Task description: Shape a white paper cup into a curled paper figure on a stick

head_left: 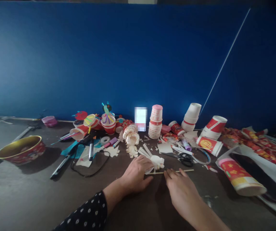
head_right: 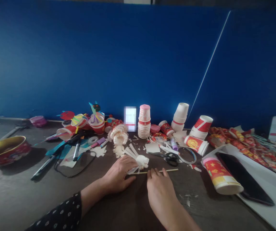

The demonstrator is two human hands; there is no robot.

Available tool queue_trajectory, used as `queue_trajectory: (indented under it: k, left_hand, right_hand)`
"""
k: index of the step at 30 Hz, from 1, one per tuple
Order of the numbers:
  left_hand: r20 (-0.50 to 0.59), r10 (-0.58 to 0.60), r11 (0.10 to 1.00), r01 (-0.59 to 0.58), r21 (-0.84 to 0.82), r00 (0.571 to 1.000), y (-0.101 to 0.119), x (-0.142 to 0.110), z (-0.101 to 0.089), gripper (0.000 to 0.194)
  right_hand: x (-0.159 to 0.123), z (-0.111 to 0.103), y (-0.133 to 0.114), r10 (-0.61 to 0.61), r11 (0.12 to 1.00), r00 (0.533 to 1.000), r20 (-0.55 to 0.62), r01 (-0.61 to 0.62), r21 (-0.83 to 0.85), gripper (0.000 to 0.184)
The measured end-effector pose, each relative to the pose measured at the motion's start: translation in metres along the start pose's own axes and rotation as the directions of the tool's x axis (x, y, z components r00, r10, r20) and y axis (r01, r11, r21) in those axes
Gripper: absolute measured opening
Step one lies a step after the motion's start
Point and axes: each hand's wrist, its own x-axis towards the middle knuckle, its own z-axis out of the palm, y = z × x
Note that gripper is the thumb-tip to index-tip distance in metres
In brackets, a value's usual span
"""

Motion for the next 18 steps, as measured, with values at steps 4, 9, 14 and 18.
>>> queue_trajectory:
  k: [4,9,14,18]
  left_hand:
    - [0.027,0.058,0.998,-0.058,-0.021,0.998,-0.008,-0.002,-0.009,0.028]
    - [0.058,0.138,0.990,-0.138,-0.008,0.989,-0.013,0.000,-0.009,0.011]
    - [0.035,0.156,0.976,-0.160,0.146,0.987,-0.013,0.001,-0.006,0.017]
    - [0.042,0.179,0.947,-0.184,0.262,0.983,-0.009,0.001,-0.007,0.020]
  right_hand:
    - [0.001,0.001,0.000,0.003,1.000,1.000,0.005,-0.003,-0.005,0.047]
    - [0.001,-0.001,0.000,0.002,1.000,1.000,0.013,-0.002,0.011,0.047]
    - [0.001,-0.001,-0.002,0.015,1.000,1.000,0.024,-0.016,0.024,0.047]
    - [0.000,-0.001,0.000,0.011,1.000,1.000,0.016,-0.011,0.027,0.046]
